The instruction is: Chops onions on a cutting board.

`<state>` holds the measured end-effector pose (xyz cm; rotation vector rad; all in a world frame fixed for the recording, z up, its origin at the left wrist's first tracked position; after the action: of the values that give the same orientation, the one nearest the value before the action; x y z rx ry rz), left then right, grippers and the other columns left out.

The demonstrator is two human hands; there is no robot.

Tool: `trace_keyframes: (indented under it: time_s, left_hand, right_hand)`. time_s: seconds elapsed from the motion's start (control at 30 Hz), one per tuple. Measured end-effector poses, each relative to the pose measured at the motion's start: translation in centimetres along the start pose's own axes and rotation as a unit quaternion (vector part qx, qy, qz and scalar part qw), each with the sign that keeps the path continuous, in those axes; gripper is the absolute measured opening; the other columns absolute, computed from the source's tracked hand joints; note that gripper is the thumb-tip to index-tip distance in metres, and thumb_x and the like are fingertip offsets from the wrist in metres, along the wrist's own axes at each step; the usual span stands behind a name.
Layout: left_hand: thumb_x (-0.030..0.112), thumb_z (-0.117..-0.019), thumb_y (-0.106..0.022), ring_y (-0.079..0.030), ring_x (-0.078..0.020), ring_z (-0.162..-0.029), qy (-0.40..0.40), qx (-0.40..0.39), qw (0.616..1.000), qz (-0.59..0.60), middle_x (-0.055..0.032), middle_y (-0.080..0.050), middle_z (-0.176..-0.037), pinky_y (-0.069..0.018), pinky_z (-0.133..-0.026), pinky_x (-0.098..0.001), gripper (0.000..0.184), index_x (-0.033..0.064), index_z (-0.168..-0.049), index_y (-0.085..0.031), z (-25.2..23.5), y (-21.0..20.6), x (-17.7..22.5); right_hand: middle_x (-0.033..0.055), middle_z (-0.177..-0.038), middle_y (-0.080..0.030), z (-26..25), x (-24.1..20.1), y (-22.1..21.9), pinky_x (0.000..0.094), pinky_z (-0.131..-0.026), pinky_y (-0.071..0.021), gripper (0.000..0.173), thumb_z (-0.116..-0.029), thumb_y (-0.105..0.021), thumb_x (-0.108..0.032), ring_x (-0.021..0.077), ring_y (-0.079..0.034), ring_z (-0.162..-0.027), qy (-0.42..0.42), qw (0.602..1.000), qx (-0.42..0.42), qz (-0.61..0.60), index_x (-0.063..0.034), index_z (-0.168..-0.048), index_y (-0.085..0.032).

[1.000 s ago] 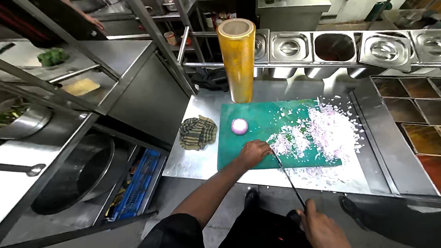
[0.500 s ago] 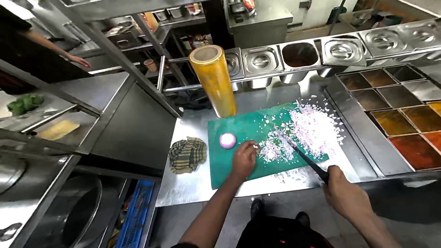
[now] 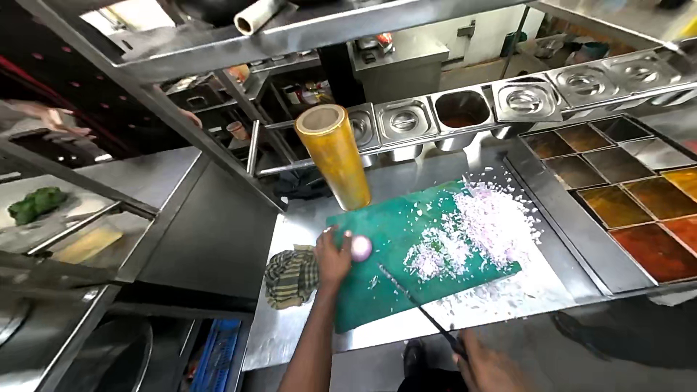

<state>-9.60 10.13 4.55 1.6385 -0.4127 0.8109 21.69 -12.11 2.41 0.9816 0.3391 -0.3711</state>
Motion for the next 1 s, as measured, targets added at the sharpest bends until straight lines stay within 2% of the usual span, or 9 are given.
trace_keyframes:
  time_s: [0.07,0.13,0.27,0.37,0.5,0.73,0.87,0.93,1.0]
  left_hand:
    - [0.041,-0.1055,-0.052,-0.053,-0.0391,-0.132,0.005,-0.02,1.0,0.022,-0.0225,-0.054,-0.145,-0.0423,-0.11,-0.0592,0.052,0.0069,-0.145,-0.055,-0.4,-0.6,-0.5]
    - [0.045,-0.1007,-0.061,-0.058,-0.036,-0.127,0.004,-0.075,0.997,0.017,-0.0209,-0.056,-0.143,-0.0468,-0.107,-0.0574,0.062,0.0057,-0.147,-0.05,-0.3,-1.5,-0.5]
    - [0.056,-0.0734,-0.086,-0.052,-0.0355,-0.136,-0.038,-0.149,0.979,-0.135,-0.0172,-0.056,-0.145,-0.0406,-0.115,-0.0539,0.095,0.009,-0.149,-0.051,0.7,-3.1,0.6]
    - [0.051,-0.0722,-0.087,-0.05,-0.0365,-0.137,-0.044,-0.135,0.975,-0.172,-0.0156,-0.056,-0.145,-0.0391,-0.116,-0.0525,0.092,0.0112,-0.148,-0.053,0.8,-3.3,0.6]
    - [0.05,-0.0695,-0.087,-0.055,-0.0339,-0.132,-0.06,-0.121,0.986,-0.101,-0.0154,-0.06,-0.14,-0.0438,-0.113,-0.0518,0.089,0.0105,-0.143,-0.057,1.5,-3.1,2.9]
    - [0.054,-0.0704,-0.085,-0.051,-0.0296,-0.136,-0.151,-0.253,0.95,-0.102,-0.006,-0.059,-0.144,-0.0412,-0.114,-0.0514,0.088,0.0208,-0.147,-0.056,6.7,-10.0,7.5]
    - [0.051,-0.0711,-0.086,-0.042,-0.031,-0.143,-0.156,-0.284,0.942,-0.089,-0.0048,-0.05,-0.154,-0.0351,-0.117,-0.0575,0.096,0.0213,-0.154,-0.047,7.4,-11.1,7.7]
    - [0.053,-0.0671,-0.09,-0.038,-0.0312,-0.147,-0.148,-0.262,0.953,-0.041,-0.0082,-0.039,-0.162,-0.0362,-0.118,-0.0542,0.104,0.0177,-0.154,-0.044,7.2,-10.0,6.9]
    - [0.05,-0.0655,-0.092,-0.052,-0.0285,-0.133,-0.124,-0.215,0.968,0.024,-0.0134,-0.045,-0.153,-0.051,-0.104,-0.0454,0.095,0.0146,-0.144,-0.053,6.9,-9.1,6.3]
  right_hand:
    - [0.0201,-0.098,-0.072,-0.6,0.2,-0.1,0.0617,-0.071,-0.0572,0.045,-0.1058,-0.047,-0.043,0.043,-0.073,-0.085,-0.006,1.0,0.0,0.009,-0.0089,-0.134,-0.053]
    - [0.0198,-0.101,-0.072,-1.8,1.7,1.2,0.0616,-0.073,-0.057,0.044,-0.1056,-0.048,-0.042,0.0428,-0.072,-0.087,-0.036,0.999,0.015,0.003,-0.0107,-0.136,-0.051]
    - [0.0203,-0.106,-0.07,-4.4,6.1,6.1,0.0616,-0.078,-0.0562,0.045,-0.1048,-0.05,-0.042,0.0433,-0.071,-0.095,-0.116,0.991,0.071,0.0,-0.012,-0.138,-0.048]
    - [0.0196,-0.108,-0.07,-5.0,8.3,8.9,0.0603,-0.08,-0.0563,0.046,-0.1047,-0.049,-0.042,0.0418,-0.071,-0.098,-0.158,0.982,0.104,0.011,-0.0127,-0.14,-0.045]
    - [0.0178,-0.099,-0.071,-4.0,8.5,10.5,0.0593,-0.075,-0.0567,0.044,-0.1041,-0.05,-0.043,0.0408,-0.072,-0.09,-0.115,0.983,0.146,0.006,-0.0112,-0.134,-0.047]
    - [0.0184,-0.11,-0.07,-3.8,7.1,10.5,0.0593,-0.076,-0.0566,0.043,-0.1053,-0.046,-0.043,0.041,-0.072,-0.095,-0.129,0.983,0.108,0.078,-0.0118,-0.135,-0.048]
    - [0.0184,-0.122,-0.068,-3.1,8.3,10.0,0.0611,-0.079,-0.0566,0.053,-0.106,-0.036,-0.051,0.0398,-0.071,-0.1,-0.067,0.979,0.194,0.008,-0.0117,-0.134,-0.059]
    - [0.021,-0.119,-0.064,-2.6,8.5,8.6,0.0598,-0.078,-0.0567,0.051,-0.1001,-0.052,-0.046,0.0392,-0.069,-0.097,-0.029,0.972,0.218,-0.081,-0.0049,-0.13,-0.058]
    - [0.0172,-0.102,-0.065,-2.1,8.0,7.1,0.0568,-0.072,-0.0577,0.053,-0.0914,-0.07,-0.033,0.0344,-0.069,-0.082,-0.024,0.968,0.189,-0.166,-0.0032,-0.13,-0.048]
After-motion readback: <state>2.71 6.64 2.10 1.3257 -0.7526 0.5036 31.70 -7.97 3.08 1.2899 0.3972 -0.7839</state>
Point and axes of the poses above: each hand's wrist, its own z-axis away from the middle knuckle, its own y-axis out of the back of the hand, x = y × z, the point moved 5 cm from there along -z, towards the middle knuckle
